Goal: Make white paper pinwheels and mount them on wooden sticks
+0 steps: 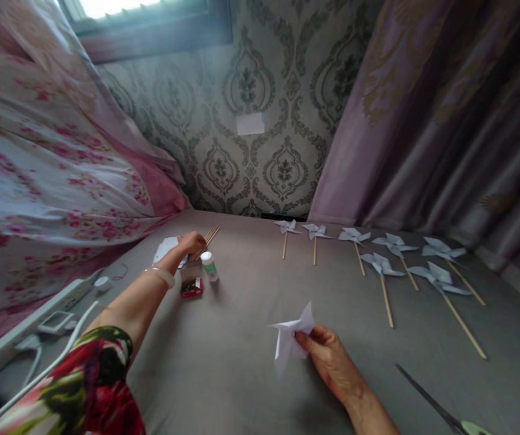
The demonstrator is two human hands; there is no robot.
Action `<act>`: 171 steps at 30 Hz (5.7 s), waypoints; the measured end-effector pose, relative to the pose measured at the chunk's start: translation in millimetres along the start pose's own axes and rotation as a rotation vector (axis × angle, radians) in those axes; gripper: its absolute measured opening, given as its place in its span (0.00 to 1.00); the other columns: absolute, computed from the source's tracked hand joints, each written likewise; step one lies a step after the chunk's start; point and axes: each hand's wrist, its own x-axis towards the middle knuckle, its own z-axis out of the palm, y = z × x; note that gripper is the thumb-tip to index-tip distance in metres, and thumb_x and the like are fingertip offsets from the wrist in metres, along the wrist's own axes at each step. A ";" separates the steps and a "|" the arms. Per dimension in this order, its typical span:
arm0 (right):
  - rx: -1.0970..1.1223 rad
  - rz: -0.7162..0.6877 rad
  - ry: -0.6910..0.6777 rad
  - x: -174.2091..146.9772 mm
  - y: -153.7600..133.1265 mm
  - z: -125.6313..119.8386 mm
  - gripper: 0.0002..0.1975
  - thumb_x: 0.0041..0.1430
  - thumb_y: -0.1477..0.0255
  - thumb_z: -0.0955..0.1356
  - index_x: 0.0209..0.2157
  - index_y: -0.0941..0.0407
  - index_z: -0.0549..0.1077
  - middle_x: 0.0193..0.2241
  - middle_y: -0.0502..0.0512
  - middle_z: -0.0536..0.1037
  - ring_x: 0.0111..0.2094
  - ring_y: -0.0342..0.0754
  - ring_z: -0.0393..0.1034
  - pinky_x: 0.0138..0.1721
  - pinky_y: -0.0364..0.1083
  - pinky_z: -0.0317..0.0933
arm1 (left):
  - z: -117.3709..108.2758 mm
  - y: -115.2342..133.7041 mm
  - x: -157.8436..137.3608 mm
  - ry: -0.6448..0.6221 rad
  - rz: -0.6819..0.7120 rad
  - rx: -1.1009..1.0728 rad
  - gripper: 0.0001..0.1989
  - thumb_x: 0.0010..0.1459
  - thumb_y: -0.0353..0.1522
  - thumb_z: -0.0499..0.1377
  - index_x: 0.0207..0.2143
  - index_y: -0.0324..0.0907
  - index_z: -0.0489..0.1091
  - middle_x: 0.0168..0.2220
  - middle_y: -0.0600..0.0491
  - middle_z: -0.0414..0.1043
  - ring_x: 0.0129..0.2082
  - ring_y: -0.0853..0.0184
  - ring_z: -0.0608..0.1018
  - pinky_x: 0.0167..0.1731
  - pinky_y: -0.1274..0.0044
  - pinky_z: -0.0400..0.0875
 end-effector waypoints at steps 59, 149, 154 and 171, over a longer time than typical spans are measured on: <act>0.378 -0.177 -0.155 46.5 -49.4 -0.3 0.13 0.39 0.69 0.78 0.30 0.50 0.76 0.32 0.44 0.81 0.34 0.43 0.73 0.38 0.44 0.66 | 75.7 174.6 -266.3 -0.658 0.290 -1.606 0.23 0.37 0.39 0.72 0.36 0.38 0.73 0.27 0.51 0.76 0.28 0.68 0.77 0.31 0.77 0.68; 0.191 -0.308 0.031 49.1 -60.6 26.5 0.10 0.37 0.68 0.76 0.27 0.53 0.78 0.28 0.48 0.80 0.33 0.46 0.72 0.40 0.46 0.64 | 79.0 184.4 -266.2 -0.628 0.371 -1.883 0.18 0.57 0.44 0.59 0.39 0.38 0.70 0.19 0.61 0.55 0.16 0.79 0.52 0.18 0.80 0.42; 0.106 -0.283 0.111 53.5 -55.0 31.4 0.11 0.39 0.66 0.74 0.28 0.54 0.77 0.25 0.49 0.80 0.35 0.49 0.74 0.38 0.47 0.65 | 82.4 187.3 -262.7 -0.644 0.284 -1.913 0.20 0.51 0.45 0.63 0.36 0.38 0.69 0.18 0.62 0.55 0.14 0.81 0.51 0.17 0.81 0.41; 0.100 -0.103 0.375 72.8 -25.6 24.3 0.10 0.35 0.68 0.73 0.22 0.57 0.73 0.17 0.46 0.75 0.19 0.41 0.65 0.18 0.39 0.54 | 94.1 190.8 -257.6 -0.712 0.037 -1.921 0.18 0.47 0.39 0.66 0.35 0.36 0.67 0.16 0.63 0.56 0.13 0.81 0.51 0.15 0.83 0.39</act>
